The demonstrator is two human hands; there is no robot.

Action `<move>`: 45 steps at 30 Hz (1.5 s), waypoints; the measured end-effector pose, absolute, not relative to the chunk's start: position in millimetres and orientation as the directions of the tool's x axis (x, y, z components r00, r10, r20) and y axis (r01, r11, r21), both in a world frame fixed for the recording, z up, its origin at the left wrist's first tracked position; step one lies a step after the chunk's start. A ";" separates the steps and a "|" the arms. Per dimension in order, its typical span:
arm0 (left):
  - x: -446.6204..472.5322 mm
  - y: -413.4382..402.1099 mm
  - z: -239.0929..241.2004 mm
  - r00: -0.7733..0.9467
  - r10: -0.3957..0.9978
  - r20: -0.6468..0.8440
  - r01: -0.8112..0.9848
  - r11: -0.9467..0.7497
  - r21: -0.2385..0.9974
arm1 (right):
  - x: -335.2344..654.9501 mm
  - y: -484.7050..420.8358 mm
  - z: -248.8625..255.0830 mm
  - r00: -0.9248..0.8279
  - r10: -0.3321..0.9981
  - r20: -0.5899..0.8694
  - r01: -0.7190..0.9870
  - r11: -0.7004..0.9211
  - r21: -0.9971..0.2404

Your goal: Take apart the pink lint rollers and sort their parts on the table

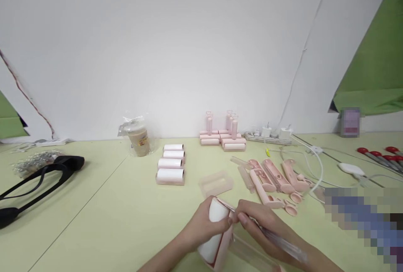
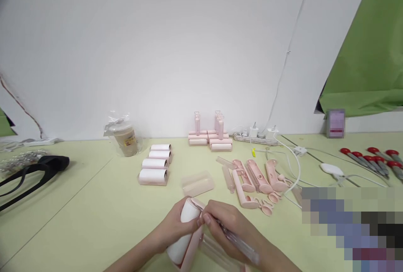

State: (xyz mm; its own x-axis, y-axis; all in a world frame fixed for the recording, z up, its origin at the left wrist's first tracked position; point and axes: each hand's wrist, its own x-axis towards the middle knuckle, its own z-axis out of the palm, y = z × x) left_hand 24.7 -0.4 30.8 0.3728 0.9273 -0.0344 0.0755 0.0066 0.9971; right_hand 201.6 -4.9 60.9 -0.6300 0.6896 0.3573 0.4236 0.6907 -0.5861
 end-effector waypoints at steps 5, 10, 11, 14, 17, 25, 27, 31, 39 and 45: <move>29.1 -3.4 32.8 0.364 0.931 -0.024 0.109 -0.017 0.994 | 194.3 -3.5 55.2 -0.614 0.678 0.403 0.487 0.728 -0.482; 31.2 -5.6 33.6 0.313 0.949 -0.034 0.110 -0.001 0.994 | 189.1 6.3 37.3 -0.616 0.464 0.636 0.532 0.841 -0.098; 31.7 -5.6 33.1 0.294 0.955 -0.033 0.104 0.002 0.995 | 188.4 7.2 32.6 -0.609 0.424 0.670 0.535 0.844 -0.047; 34.0 -4.3 29.7 0.184 0.982 -0.045 0.103 0.026 0.994 | 186.7 6.2 18.8 -0.607 0.399 0.687 0.544 0.839 -0.006; 34.9 -1.5 25.1 0.050 0.995 -0.081 0.118 0.074 0.990 | 184.5 3.6 9.0 -0.629 0.410 0.660 0.559 0.829 0.018; 19.7 3.4 33.9 0.082 0.992 0.093 0.298 -0.114 0.948 | 185.7 5.9 14.4 -0.504 0.645 0.575 0.624 0.732 -0.274; 17.2 3.4 37.0 0.084 0.992 0.094 0.316 -0.116 0.942 | 187.8 4.2 20.5 -0.482 0.624 0.616 0.584 0.752 -0.305; 16.9 2.3 39.9 0.123 0.991 0.053 0.233 -0.081 0.969 | 188.7 -2.8 31.2 -0.520 0.529 0.671 0.397 0.845 -0.358; 17.0 2.9 41.3 0.155 0.988 -0.006 0.226 -0.029 0.974 | 185.5 -4.4 31.2 -0.557 0.497 0.665 0.308 0.868 -0.391; 17.3 1.1 42.9 0.150 0.988 -0.037 0.226 0.002 0.974 | 186.6 -4.9 29.4 -0.560 0.497 0.663 0.312 0.868 -0.386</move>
